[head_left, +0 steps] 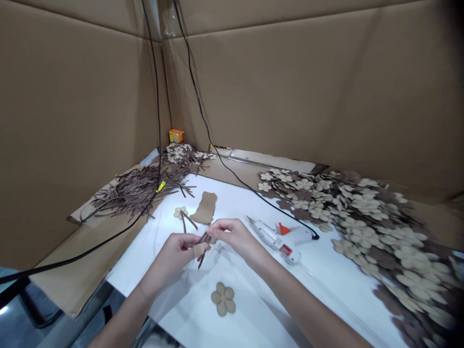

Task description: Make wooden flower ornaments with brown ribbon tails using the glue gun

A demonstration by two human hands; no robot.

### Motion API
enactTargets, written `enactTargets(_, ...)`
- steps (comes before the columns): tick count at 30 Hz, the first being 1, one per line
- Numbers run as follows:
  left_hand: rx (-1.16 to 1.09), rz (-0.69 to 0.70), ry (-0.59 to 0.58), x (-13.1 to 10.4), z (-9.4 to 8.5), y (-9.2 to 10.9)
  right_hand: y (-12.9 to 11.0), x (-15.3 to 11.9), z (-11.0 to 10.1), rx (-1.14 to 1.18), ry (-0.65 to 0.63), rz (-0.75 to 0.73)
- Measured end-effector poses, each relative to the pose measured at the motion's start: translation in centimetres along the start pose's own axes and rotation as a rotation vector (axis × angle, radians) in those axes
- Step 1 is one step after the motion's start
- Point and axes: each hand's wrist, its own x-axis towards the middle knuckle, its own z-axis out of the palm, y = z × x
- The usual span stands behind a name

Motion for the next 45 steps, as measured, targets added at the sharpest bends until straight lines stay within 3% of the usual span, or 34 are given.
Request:
enactTargets(10, -0.047, -0.130, -0.068, -1.2, -1.4, 0.1, 0.6, 0.5, 0.1, -0.052, 0.065, 0.004)
enactTargets(21, -0.115, -0.113, -0.015, -1.1, -1.2, -0.2, -0.3, 0.3, -0.3, -0.044, 0.088, 0.026)
enactTargets(30, -0.003, -0.062, 0.058, -0.5, -1.6, 1.2, -0.9, -0.1, 0.2, 0.061, 0.042, 0.041)
enactTargets(36, 0.009, 0.057, 0.056, 0.2, -0.8, 1.8, -1.1, -1.1, 1.3, 0.184, 0.057, 0.023)
enactTargets(40, -0.017, 0.042, 0.078, 0.2, 0.1, 1.7, -1.2, -2.2, 1.5, 0.183, 0.115, -0.039)
enactTargets(45, -0.092, -0.005, -0.003, 0.5, 0.9, 1.2, -0.7, -3.5, 0.8, 0.130, 0.217, -0.086)
